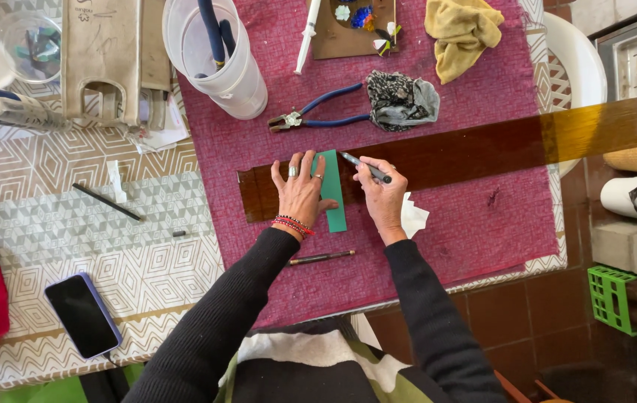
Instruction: Cleaning and marking a glass strip for a craft project.
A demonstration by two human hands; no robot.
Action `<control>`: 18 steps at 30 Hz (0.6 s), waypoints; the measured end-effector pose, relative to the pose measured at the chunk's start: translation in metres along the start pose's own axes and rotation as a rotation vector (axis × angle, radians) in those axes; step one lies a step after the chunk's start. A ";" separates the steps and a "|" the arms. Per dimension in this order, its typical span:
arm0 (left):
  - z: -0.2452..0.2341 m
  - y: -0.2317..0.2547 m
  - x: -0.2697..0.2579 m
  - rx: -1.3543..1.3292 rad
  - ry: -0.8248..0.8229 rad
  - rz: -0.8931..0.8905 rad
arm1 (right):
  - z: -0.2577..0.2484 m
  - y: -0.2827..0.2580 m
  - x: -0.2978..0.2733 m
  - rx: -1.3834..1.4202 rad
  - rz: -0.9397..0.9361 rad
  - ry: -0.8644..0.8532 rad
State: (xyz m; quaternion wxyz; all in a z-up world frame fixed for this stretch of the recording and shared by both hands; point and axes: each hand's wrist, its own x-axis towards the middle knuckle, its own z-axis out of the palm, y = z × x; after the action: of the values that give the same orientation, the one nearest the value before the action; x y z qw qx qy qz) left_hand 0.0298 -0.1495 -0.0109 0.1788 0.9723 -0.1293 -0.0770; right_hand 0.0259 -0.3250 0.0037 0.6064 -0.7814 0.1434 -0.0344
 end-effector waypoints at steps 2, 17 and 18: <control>0.000 0.000 0.002 -0.001 0.000 0.003 | -0.002 0.001 0.001 0.034 0.011 0.001; -0.005 0.003 0.001 0.011 -0.013 -0.020 | 0.000 0.005 -0.002 0.024 -0.038 0.014; -0.005 0.003 0.002 0.010 -0.012 -0.018 | 0.000 0.002 -0.002 -0.002 -0.045 0.012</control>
State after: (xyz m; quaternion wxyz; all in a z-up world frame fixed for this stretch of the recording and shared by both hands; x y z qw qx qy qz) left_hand 0.0318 -0.1514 -0.0055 0.1726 0.9738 -0.1218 -0.0840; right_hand 0.0237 -0.3249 0.0017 0.6036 -0.7849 0.1294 -0.0526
